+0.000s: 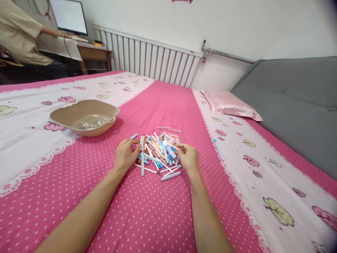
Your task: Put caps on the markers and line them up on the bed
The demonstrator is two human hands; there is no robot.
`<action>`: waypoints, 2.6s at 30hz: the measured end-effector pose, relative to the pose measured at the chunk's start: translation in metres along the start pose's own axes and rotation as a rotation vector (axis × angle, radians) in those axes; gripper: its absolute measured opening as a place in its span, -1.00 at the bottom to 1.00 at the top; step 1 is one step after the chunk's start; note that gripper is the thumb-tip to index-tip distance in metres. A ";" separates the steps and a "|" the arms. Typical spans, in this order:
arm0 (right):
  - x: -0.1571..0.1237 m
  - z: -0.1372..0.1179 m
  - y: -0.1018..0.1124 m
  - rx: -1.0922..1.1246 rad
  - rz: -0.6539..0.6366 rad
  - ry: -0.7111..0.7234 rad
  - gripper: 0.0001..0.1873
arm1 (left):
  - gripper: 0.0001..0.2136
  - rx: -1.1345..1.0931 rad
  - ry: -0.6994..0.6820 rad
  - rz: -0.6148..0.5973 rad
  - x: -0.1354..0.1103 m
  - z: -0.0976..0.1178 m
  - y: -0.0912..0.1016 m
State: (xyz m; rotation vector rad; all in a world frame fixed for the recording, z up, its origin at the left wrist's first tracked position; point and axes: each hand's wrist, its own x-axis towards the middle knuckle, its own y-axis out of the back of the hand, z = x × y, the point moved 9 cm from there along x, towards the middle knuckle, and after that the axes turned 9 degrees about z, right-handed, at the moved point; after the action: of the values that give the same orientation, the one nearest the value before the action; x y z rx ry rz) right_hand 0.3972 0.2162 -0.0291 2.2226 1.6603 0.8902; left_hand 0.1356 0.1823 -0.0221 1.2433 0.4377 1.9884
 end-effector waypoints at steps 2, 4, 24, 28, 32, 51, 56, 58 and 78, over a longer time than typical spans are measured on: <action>0.003 0.001 0.014 0.036 0.052 -0.038 -0.79 | -0.75 -0.001 0.003 0.002 0.000 0.000 0.000; 0.005 0.002 0.028 0.049 0.102 -0.071 -0.80 | -0.76 -0.009 0.000 0.002 0.000 0.001 0.000; 0.002 0.029 0.010 -0.369 -0.151 -0.069 -0.71 | -0.78 -0.045 0.013 -0.028 -0.001 0.002 -0.002; -0.002 0.033 -0.003 -0.368 -0.208 -0.054 -0.70 | -0.77 -0.039 0.021 -0.033 -0.001 0.002 -0.003; -0.002 0.032 -0.002 -0.381 -0.177 -0.058 -0.71 | -0.77 -0.043 0.013 -0.029 -0.001 0.003 -0.002; -0.001 0.011 0.005 -0.355 -0.106 -0.019 -0.67 | -0.81 -0.065 -0.009 -0.039 -0.001 0.006 -0.004; -0.001 -0.004 -0.001 -0.152 -0.092 0.093 -0.68 | -0.82 -0.078 -0.017 -0.026 -0.001 0.005 -0.004; -0.002 -0.010 -0.004 -0.106 -0.093 0.151 -0.69 | -0.82 -0.083 -0.015 -0.026 -0.001 0.004 -0.005; -0.009 -0.024 -0.001 -0.219 -0.133 0.146 -0.74 | -0.81 -0.109 0.003 -0.037 -0.002 0.000 -0.007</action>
State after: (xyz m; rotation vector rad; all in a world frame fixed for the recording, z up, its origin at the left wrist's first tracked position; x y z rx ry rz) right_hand 0.3808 0.2039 -0.0139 1.9207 1.6598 1.1612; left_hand 0.1388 0.1855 -0.0283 1.1566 0.3462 1.9561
